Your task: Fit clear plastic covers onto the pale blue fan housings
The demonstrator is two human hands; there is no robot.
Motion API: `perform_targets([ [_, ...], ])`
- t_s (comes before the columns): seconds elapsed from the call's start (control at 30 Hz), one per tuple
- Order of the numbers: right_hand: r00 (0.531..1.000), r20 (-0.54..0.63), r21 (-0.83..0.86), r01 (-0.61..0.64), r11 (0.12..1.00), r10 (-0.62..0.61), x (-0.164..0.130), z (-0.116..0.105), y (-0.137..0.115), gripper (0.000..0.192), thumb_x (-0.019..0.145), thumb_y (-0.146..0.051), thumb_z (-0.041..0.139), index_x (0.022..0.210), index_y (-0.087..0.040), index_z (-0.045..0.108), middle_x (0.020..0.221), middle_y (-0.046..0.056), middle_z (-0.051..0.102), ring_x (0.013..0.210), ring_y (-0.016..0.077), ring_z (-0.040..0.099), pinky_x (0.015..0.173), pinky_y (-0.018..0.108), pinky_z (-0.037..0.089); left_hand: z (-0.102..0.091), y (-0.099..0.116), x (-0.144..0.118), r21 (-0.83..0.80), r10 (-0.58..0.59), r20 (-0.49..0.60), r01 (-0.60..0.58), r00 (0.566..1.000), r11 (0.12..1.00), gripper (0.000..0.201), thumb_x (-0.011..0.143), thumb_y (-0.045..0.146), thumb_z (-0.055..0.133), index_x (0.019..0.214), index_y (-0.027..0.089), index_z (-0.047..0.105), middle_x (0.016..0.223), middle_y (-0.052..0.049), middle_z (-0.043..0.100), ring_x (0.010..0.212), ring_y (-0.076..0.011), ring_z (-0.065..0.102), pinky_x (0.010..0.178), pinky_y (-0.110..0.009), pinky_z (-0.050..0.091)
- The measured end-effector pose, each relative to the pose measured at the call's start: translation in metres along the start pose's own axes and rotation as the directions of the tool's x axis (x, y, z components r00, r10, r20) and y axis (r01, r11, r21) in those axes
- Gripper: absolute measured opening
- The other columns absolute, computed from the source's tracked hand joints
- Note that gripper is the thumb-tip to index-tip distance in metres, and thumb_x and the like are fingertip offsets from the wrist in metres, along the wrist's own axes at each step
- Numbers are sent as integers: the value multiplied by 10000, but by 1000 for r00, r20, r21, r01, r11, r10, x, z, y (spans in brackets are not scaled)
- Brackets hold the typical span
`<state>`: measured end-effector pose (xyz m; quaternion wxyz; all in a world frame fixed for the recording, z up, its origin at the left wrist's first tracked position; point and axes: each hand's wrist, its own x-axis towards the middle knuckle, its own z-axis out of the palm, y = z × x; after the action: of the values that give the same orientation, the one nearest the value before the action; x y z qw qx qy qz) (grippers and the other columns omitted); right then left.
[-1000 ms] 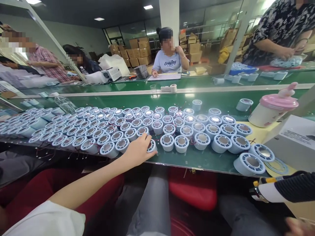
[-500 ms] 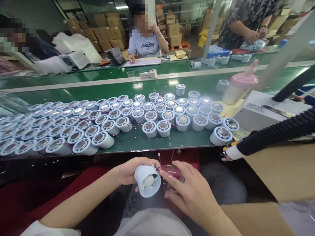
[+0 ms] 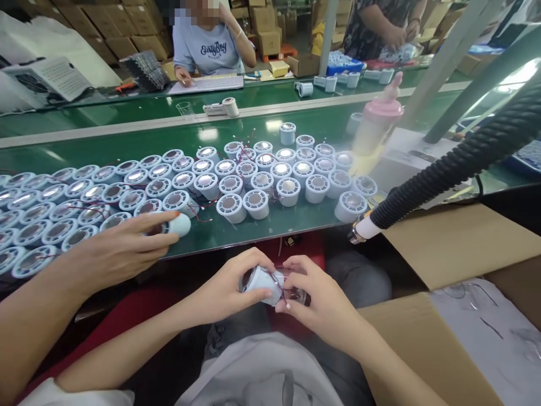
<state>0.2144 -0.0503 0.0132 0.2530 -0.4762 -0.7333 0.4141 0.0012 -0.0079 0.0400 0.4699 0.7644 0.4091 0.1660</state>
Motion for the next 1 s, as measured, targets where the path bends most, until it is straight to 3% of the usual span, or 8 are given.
perform_targets([
  [0.13, 993, -91, 194, -50, 980, 69, 0, -2, 0, 246, 923, -311, 516, 730, -199, 620, 1091, 84, 559, 1005, 216, 577, 817, 318, 497, 12, -20, 0, -29, 176, -103, -180, 979, 983, 502, 710, 411, 768, 1155, 240, 615, 1039, -49, 571, 943, -184, 572, 842, -302, 474],
  [0.23, 979, -141, 339, -94, 936, 149, 1, -2, 3, 291, 886, -339, 567, 638, -187, 590, 1043, 85, 579, 964, 225, 587, 735, 297, 515, 17, -33, 4, 9, 261, -102, -261, 960, 965, 635, 597, 438, 836, 1170, 241, 645, 1078, -83, 551, 1012, -221, 564, 900, -346, 479],
  [0.33, 958, -177, 478, -116, 871, 225, 2, -4, 8, 329, 828, -366, 645, 568, -180, 570, 968, 80, 619, 912, 228, 611, 712, 305, 541, 18, -34, 7, -63, 264, -19, -265, 964, 962, 677, 615, 370, 841, 1239, 265, 601, 1229, -101, 557, 1145, -250, 542, 1002, -392, 443],
  [0.43, 946, -172, 606, -119, 787, 275, 1, -6, 12, 322, 811, -398, 676, 581, -179, 627, 1006, 93, 662, 937, 256, 649, 695, 327, 573, 18, -26, 7, -266, 163, 57, -142, 985, 953, 676, 676, 297, 803, 1296, 275, 535, 1289, -86, 574, 1165, -246, 560, 963, -380, 491],
  [0.53, 977, -176, 461, -26, 887, 121, -6, -7, 16, 137, 750, -322, 760, 856, -240, 734, 1221, 88, 643, 1141, 304, 598, 885, 406, 549, 19, -21, 5, -507, 17, 85, 29, 996, 862, 638, 707, 287, 779, 1287, 248, 516, 1276, -91, 582, 1080, -227, 611, 888, -356, 537],
  [0.67, 979, -191, 73, 90, 993, -75, -18, -5, 17, 387, 747, -200, 752, 1115, -290, 671, 1340, 65, 582, 1236, 289, 539, 1031, 433, 465, 19, -19, 1, -618, -55, 169, 150, 984, 772, 638, 743, 324, 749, 1316, 248, 479, 1180, -94, 627, 928, -204, 649, 761, -332, 559],
  [0.83, 991, -132, 211, 27, 977, 1, -23, -7, 15, 368, 771, -244, 740, 1115, -248, 608, 1256, 81, 629, 1103, 273, 634, 950, 411, 541, 12, -14, -1, -443, 35, 112, 18, 993, 897, 671, 688, 323, 798, 1306, 288, 540, 1289, -92, 585, 1080, -247, 606, 903, -364, 514],
  [1.0, 995, -60, 386, -48, 921, 77, -22, -10, 12, 415, 774, -270, 760, 1148, -263, 579, 1183, 57, 636, 1052, 245, 650, 909, 373, 566, 8, -12, -2, -365, 110, 99, -67, 989, 929, 707, 677, 305, 809, 1325, 301, 525, 1358, -95, 542, 1234, -273, 526, 1014, -406, 463],
])
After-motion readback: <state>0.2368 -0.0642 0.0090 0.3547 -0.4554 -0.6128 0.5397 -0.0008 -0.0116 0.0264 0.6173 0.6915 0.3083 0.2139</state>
